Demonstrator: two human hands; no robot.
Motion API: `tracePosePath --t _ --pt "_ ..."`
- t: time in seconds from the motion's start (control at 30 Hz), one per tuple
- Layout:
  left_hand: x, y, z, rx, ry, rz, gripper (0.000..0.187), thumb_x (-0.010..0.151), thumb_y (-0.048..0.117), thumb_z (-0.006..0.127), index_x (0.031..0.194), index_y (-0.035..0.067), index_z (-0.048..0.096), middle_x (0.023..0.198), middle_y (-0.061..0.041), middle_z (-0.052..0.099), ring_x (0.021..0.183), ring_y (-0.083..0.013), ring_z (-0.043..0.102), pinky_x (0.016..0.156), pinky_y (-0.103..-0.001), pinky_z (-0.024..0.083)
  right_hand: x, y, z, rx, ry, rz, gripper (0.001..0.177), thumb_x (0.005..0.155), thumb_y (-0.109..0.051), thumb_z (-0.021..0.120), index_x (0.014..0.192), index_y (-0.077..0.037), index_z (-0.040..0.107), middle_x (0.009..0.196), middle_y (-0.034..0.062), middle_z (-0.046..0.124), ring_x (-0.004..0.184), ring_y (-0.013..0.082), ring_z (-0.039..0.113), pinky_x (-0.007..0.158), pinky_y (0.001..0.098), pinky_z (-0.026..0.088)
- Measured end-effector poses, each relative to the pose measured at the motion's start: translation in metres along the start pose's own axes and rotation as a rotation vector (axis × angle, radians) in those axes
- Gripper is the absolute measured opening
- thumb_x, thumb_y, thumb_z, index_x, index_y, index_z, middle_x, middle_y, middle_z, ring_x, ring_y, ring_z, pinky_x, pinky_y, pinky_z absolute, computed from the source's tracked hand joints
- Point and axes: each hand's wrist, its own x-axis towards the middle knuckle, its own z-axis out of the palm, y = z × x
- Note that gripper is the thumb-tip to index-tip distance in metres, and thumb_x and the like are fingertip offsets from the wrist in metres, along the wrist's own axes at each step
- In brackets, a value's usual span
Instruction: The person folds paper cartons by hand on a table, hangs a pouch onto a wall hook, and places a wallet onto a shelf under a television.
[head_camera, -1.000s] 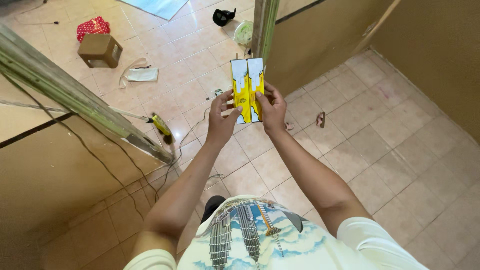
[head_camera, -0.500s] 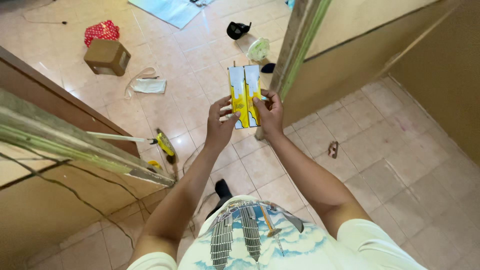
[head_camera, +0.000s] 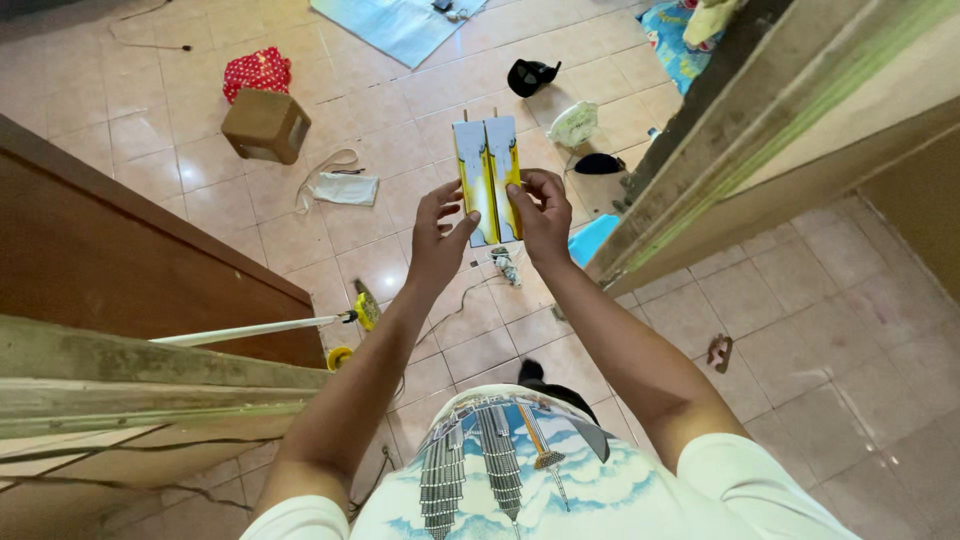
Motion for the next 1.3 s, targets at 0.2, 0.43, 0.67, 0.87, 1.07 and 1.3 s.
tracePosePath --t 0.2,0.43,0.67,0.87,1.07,1.3 --pt "0.073 -0.028 -0.025 -0.041 0.068 -0.040 0.049 0.097 0.020 0.069 0.143 0.011 0.054 0.132 -0.008 0.056 0.116 -0.0200 0.062 0.079 -0.030 0.057 0.069 0.050 0.042 0.064 -0.082 0.117 0.019 0.102 -0.016 0.061 0.109 0.000 0.071 0.124 0.0044 0.060 0.103 0.0124 0.065 0.081 0.0287 0.058" --pt "0.187 -0.060 -0.043 0.005 0.193 -0.032 0.050 0.097 0.023 0.069 0.142 0.008 0.054 0.130 -0.009 0.060 0.115 -0.0201 0.063 0.080 -0.031 0.056 0.184 0.111 0.100 0.106 -0.175 0.125 0.019 0.104 -0.014 0.058 0.111 0.000 0.070 0.117 0.0035 0.064 0.098 0.0109 0.065 0.078 0.0282 0.058" --pt "0.273 -0.087 -0.057 0.000 0.331 -0.065 0.051 0.096 0.022 0.069 0.143 0.008 0.052 0.131 -0.009 0.058 0.114 -0.0203 0.063 0.084 -0.033 0.055 0.281 0.166 0.153 0.179 -0.305 0.200 0.020 0.105 -0.014 0.058 0.115 -0.002 0.070 0.114 0.0017 0.068 0.098 0.0087 0.064 0.079 0.0262 0.055" --pt "0.332 -0.114 -0.085 -0.017 0.423 -0.079 0.050 0.096 0.020 0.069 0.142 0.009 0.053 0.130 -0.008 0.058 0.114 -0.0199 0.062 0.085 -0.033 0.056 0.331 0.200 0.201 0.180 -0.390 0.222 0.020 0.104 -0.013 0.058 0.118 -0.002 0.069 0.115 0.0020 0.069 0.098 0.0087 0.065 0.078 0.0265 0.055" --pt "0.397 -0.154 -0.133 0.036 0.463 -0.103 0.048 0.095 0.018 0.069 0.140 0.009 0.055 0.128 -0.007 0.058 0.112 -0.0191 0.062 0.084 -0.032 0.055 0.377 0.245 0.265 0.163 -0.419 0.231 0.020 0.103 -0.012 0.060 0.119 -0.002 0.067 0.112 0.0035 0.071 0.096 0.0094 0.067 0.076 0.0269 0.057" --pt "0.494 -0.185 -0.225 0.044 0.450 -0.062 0.048 0.094 0.012 0.069 0.140 0.008 0.056 0.126 -0.007 0.059 0.109 -0.0185 0.062 0.082 -0.030 0.053 0.444 0.284 0.376 0.188 -0.396 0.211 0.019 0.102 -0.012 0.060 0.118 -0.002 0.066 0.107 0.0041 0.073 0.091 0.0091 0.068 0.074 0.0264 0.058"
